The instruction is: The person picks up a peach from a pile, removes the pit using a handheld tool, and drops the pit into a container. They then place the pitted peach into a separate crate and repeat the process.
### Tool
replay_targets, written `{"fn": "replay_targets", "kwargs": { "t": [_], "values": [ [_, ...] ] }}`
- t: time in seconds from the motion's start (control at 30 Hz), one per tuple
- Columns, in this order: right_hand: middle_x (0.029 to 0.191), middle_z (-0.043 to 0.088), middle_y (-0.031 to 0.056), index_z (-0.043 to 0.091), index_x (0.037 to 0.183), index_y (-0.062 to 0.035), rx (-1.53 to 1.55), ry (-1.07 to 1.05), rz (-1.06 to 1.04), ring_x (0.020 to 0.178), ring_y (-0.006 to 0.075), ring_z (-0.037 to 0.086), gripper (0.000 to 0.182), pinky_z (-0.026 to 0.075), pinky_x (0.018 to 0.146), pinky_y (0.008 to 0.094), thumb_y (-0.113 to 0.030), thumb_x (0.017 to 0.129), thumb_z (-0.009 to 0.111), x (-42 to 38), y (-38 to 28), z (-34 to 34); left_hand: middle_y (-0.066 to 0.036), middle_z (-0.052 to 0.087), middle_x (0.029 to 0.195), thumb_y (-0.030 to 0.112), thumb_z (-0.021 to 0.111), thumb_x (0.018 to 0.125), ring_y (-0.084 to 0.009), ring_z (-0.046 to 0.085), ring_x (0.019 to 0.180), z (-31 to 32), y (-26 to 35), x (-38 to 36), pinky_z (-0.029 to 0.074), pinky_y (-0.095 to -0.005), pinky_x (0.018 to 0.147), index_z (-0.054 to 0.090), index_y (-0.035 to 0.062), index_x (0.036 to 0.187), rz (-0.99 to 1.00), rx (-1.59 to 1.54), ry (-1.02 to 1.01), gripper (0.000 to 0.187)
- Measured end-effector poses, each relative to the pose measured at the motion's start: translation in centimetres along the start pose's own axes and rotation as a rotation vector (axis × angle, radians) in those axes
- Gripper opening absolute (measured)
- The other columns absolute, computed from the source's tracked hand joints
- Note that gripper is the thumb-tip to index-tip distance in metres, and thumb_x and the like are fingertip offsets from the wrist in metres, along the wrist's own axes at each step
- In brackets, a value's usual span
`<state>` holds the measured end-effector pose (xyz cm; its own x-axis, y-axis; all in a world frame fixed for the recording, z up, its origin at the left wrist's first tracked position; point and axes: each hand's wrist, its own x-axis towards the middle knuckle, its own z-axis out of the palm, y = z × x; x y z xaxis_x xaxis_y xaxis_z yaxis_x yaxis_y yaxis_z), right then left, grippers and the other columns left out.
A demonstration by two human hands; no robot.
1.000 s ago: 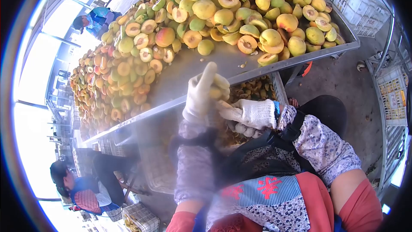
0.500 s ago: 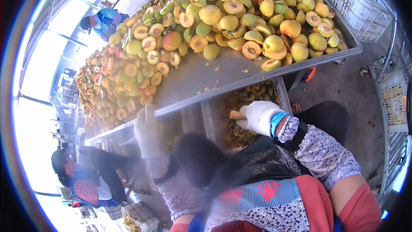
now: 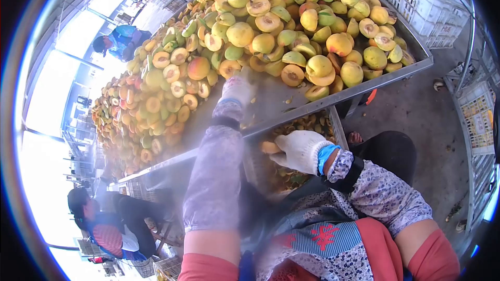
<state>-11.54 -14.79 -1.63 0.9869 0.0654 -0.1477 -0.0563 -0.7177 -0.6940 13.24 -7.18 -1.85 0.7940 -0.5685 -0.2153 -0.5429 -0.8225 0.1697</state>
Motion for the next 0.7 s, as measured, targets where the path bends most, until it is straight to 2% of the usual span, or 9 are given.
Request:
{"fn": "replay_targets", "kwargs": {
  "t": [0.07, 0.1, 0.13, 0.2, 0.27, 0.33, 0.57, 0.67, 0.7],
  "values": [
    [0.086, 0.069, 0.0231, 0.068, 0.098, -0.0031, 0.040, 0.094, 0.005, 0.085, 0.0420, 0.067, 0.036, 0.052, 0.078, 0.0504, -0.037, 0.091, 0.059, 0.4, -0.2, -0.3, -0.017, 0.069, 0.112, 0.036, 0.066, 0.089, -0.0322, 0.068, 0.100, -1.0, 0.4, -2.4, 0.054, -0.0394, 0.088, 0.053, 0.0017, 0.126, -0.027, -0.184, 0.081, 0.052],
    [0.089, 0.070, 0.0229, 0.070, 0.094, -0.0025, 0.073, 0.181, 0.015, 0.087, 0.0418, 0.067, 0.032, 0.052, 0.079, 0.0501, -0.032, 0.091, 0.058, 0.5, -0.1, -0.4, -0.017, 0.068, 0.106, 0.032, 0.062, 0.093, -0.0296, 0.069, 0.090, -1.9, 0.8, -4.4, 0.057, -0.0394, 0.079, 0.054, 0.0013, 0.126, -0.012, -0.555, 0.075, 0.045],
    [0.089, 0.070, 0.0229, 0.070, 0.094, -0.0025, 0.077, 0.182, 0.016, 0.087, 0.0418, 0.067, 0.032, 0.052, 0.079, 0.0501, -0.032, 0.091, 0.058, 0.5, 0.0, -0.3, -0.017, 0.068, 0.106, 0.032, 0.062, 0.093, -0.0296, 0.069, 0.090, -2.1, 1.1, -6.1, 0.057, -0.0394, 0.079, 0.054, 0.0013, 0.126, -0.013, -0.552, 0.073, 0.045],
    [0.087, 0.068, 0.0255, 0.068, 0.093, -0.0013, 0.252, 0.473, -0.063, 0.087, 0.0435, 0.065, 0.029, 0.051, 0.075, 0.0508, -0.030, 0.092, 0.061, 0.8, 0.0, -0.1, -0.017, 0.067, 0.102, 0.031, 0.057, 0.097, -0.0276, 0.069, 0.086, -2.5, 0.9, -9.4, 0.058, -0.0392, 0.075, 0.057, 0.0011, 0.121, -0.040, -1.699, 0.037, 0.038],
    [0.085, 0.066, 0.0264, 0.066, 0.095, -0.0016, 0.290, 0.461, -0.029, 0.084, 0.0448, 0.064, 0.029, 0.050, 0.072, 0.0512, -0.031, 0.092, 0.063, 0.9, -0.8, -0.1, -0.017, 0.067, 0.101, 0.033, 0.055, 0.098, -0.0287, 0.068, 0.084, -2.3, 1.6, -12.0, 0.058, -0.0405, 0.073, 0.057, 0.0022, 0.119, -0.022, -1.767, 0.054, 0.038],
    [0.082, 0.066, 0.0245, 0.064, 0.096, -0.0024, 0.316, 0.557, -0.112, 0.082, 0.0447, 0.063, 0.030, 0.050, 0.071, 0.0511, -0.032, 0.094, 0.061, 1.3, -0.9, 0.9, -0.018, 0.067, 0.101, 0.036, 0.054, 0.099, -0.0299, 0.068, 0.082, -1.4, 2.5, -13.6, 0.058, -0.0418, 0.072, 0.058, 0.0032, 0.118, -0.005, -1.836, 0.059, 0.037],
    [0.082, 0.066, 0.0221, 0.062, 0.094, -0.0040, 0.191, 0.452, -0.067, 0.081, 0.0442, 0.063, 0.032, 0.050, 0.071, 0.0513, -0.036, 0.095, 0.059, 1.2, -1.5, 1.7, -0.017, 0.066, 0.096, 0.042, 0.051, 0.100, -0.0318, 0.067, 0.081, 0.5, 2.6, -15.4, 0.057, -0.0391, 0.071, 0.060, 0.0011, 0.110, 0.009, -2.009, 0.107, 0.042],
    [0.082, 0.066, 0.0220, 0.063, 0.095, -0.0051, 0.183, 0.360, -0.008, 0.082, 0.0440, 0.064, 0.032, 0.051, 0.072, 0.0510, -0.037, 0.095, 0.058, 1.5, -1.2, 2.4, -0.017, 0.065, 0.093, 0.042, 0.051, 0.100, -0.0297, 0.067, 0.081, 1.1, 2.0, -15.6, 0.056, -0.0381, 0.070, 0.060, -0.0009, 0.109, 0.022, -1.798, 0.173, 0.045],
    [0.083, 0.066, 0.0222, 0.062, 0.095, -0.0051, 0.169, 0.356, -0.022, 0.083, 0.0439, 0.064, 0.033, 0.051, 0.072, 0.0510, -0.037, 0.095, 0.058, 1.7, -1.0, 2.7, -0.016, 0.065, 0.093, 0.042, 0.051, 0.101, -0.0285, 0.067, 0.079, 1.4, 1.4, -15.5, 0.056, -0.0370, 0.070, 0.060, -0.0022, 0.108, 0.165, -1.453, 0.299, 0.045]
  ]
}}
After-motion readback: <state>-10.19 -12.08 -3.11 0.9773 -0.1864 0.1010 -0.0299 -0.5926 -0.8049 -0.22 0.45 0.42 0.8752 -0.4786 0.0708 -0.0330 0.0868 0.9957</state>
